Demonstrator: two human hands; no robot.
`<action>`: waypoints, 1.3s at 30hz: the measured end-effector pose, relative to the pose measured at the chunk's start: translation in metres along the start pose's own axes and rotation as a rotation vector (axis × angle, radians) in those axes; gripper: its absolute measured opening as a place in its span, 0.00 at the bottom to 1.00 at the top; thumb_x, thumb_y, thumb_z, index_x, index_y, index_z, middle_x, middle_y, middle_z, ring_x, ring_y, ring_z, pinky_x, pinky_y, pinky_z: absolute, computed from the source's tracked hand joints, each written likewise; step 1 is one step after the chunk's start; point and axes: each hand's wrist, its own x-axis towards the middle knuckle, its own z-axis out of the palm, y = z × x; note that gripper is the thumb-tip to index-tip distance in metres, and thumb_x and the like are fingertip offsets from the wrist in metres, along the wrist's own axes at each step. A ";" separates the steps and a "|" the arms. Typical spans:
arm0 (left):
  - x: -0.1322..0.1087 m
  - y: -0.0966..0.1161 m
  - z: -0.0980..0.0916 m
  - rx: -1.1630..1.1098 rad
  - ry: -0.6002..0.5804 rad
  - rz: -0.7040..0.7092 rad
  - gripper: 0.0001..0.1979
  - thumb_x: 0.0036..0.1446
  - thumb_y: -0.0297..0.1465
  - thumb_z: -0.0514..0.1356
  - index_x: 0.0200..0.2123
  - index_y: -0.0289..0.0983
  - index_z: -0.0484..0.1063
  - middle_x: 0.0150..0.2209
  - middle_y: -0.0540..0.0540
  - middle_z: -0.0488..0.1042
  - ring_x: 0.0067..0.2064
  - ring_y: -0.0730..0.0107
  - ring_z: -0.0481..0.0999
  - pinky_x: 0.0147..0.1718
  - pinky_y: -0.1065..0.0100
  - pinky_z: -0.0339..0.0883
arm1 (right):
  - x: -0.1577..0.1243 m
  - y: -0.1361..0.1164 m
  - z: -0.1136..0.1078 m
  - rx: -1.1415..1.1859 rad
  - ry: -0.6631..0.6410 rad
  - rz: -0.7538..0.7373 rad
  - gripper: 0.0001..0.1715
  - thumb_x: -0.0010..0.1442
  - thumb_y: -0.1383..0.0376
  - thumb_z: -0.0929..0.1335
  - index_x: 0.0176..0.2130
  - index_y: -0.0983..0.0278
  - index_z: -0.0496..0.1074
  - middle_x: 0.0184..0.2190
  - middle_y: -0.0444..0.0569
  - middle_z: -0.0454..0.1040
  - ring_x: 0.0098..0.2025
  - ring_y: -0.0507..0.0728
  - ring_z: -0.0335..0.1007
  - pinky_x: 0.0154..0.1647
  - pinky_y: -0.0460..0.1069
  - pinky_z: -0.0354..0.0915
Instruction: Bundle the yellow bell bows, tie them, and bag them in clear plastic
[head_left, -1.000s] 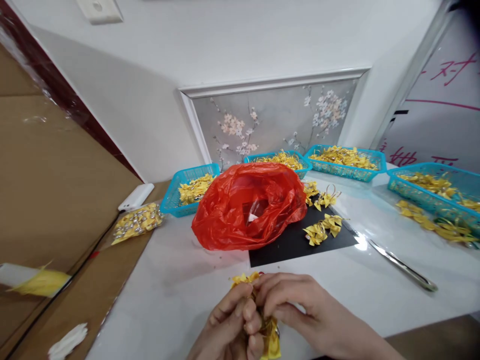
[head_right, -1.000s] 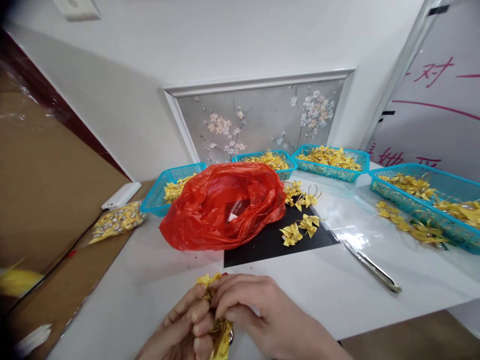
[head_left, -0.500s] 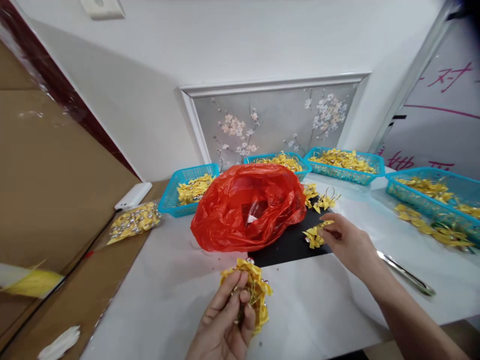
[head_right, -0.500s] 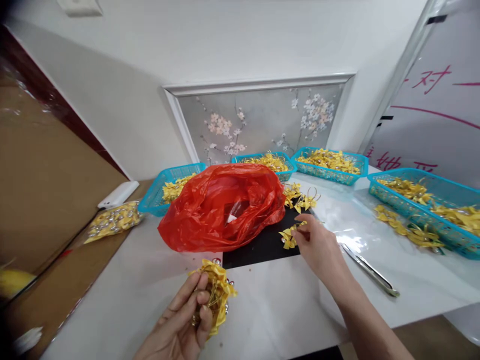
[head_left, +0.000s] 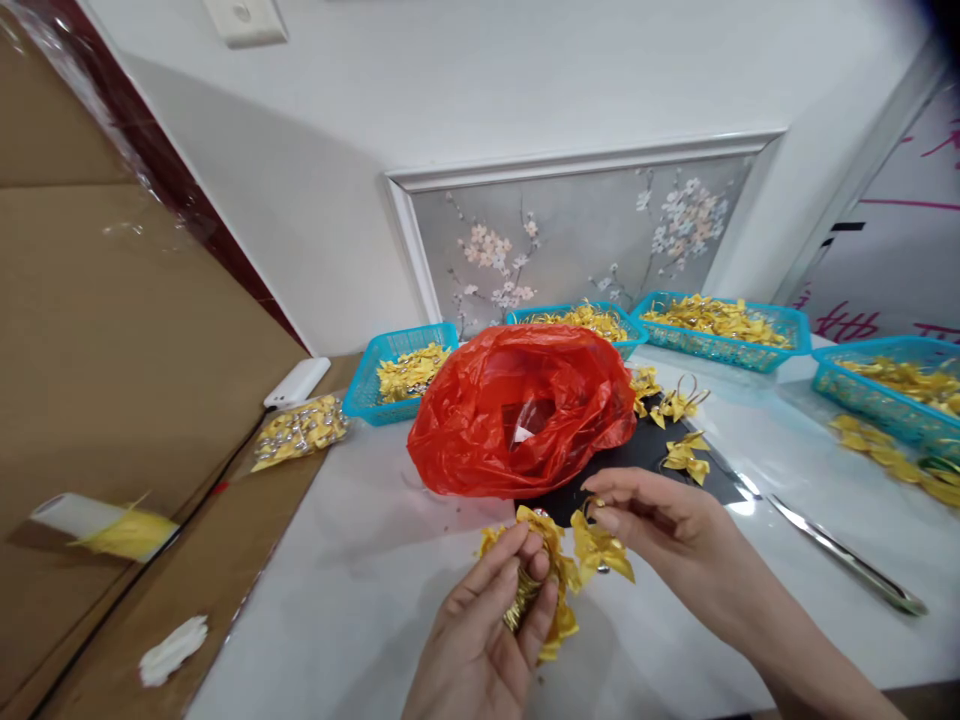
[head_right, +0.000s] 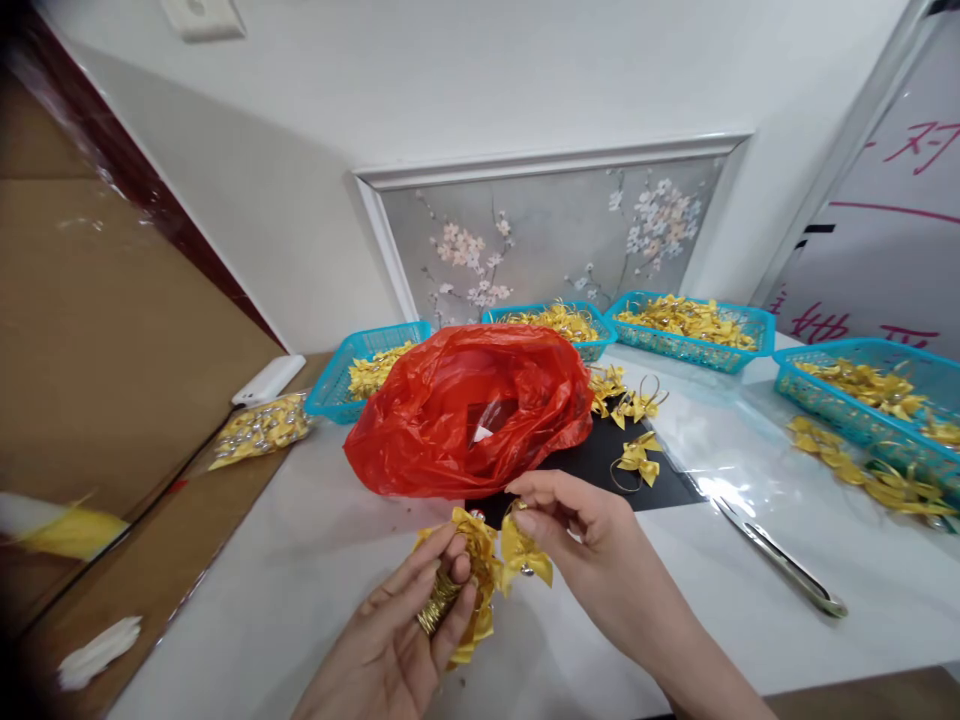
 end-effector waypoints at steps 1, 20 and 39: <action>0.000 0.001 -0.001 0.010 0.006 0.008 0.11 0.54 0.16 0.60 0.36 0.30 0.80 0.35 0.41 0.81 0.35 0.70 0.81 0.37 0.71 0.77 | 0.000 0.001 0.000 0.000 -0.002 0.009 0.12 0.60 0.60 0.68 0.43 0.62 0.75 0.34 0.47 0.78 0.34 0.54 0.75 0.34 0.45 0.72; -0.003 0.006 0.005 0.015 0.044 0.016 0.12 0.55 0.15 0.57 0.36 0.29 0.80 0.36 0.39 0.81 0.35 0.68 0.81 0.38 0.67 0.77 | -0.002 0.001 -0.016 -0.372 0.145 -0.175 0.14 0.62 0.64 0.66 0.46 0.57 0.76 0.40 0.46 0.80 0.38 0.56 0.78 0.36 0.47 0.74; 0.000 -0.001 -0.011 0.103 -0.277 -0.044 0.12 0.50 0.28 0.68 0.41 0.37 0.79 0.32 0.46 0.77 0.25 0.78 0.71 0.22 0.76 0.64 | -0.019 -0.019 0.046 -0.684 -0.276 -0.578 0.32 0.58 0.74 0.65 0.60 0.65 0.57 0.45 0.52 0.75 0.42 0.60 0.71 0.42 0.55 0.67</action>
